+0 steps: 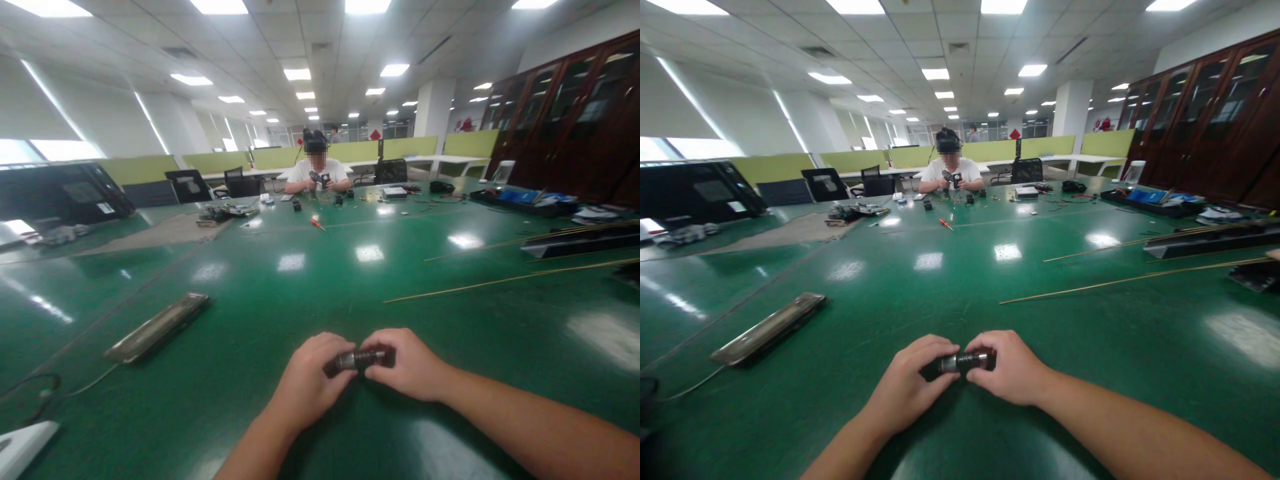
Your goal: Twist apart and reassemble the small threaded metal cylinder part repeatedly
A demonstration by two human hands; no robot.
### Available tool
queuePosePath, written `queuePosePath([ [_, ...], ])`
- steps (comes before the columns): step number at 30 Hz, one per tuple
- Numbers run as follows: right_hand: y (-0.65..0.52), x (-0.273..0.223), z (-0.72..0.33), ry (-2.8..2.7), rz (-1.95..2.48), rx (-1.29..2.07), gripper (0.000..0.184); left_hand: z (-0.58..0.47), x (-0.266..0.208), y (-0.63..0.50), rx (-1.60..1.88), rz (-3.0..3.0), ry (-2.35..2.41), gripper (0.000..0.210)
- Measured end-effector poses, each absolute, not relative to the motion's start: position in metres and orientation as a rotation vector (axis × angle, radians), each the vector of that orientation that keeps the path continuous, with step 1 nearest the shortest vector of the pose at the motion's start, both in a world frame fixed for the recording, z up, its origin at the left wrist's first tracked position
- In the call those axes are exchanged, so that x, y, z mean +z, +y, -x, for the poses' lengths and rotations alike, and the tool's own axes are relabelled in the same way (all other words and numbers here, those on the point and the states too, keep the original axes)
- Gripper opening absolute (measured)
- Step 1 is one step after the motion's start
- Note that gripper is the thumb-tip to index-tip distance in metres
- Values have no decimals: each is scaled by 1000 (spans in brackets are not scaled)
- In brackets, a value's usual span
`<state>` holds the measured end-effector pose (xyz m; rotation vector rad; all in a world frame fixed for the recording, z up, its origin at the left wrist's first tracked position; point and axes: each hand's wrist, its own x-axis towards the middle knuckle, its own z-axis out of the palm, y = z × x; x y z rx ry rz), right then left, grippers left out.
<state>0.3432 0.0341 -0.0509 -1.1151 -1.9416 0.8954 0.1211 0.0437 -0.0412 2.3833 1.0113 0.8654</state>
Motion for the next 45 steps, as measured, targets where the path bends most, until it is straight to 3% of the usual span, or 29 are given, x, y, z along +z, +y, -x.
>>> queuePosePath([
  [10,33,-50,-345,-1983,1111,883,14,-122,-41,42,811,-2411,1032,26],
  [45,32,-43,-343,-2053,1059,811,12,-125,-34,39,832,-2390,955,25],
])
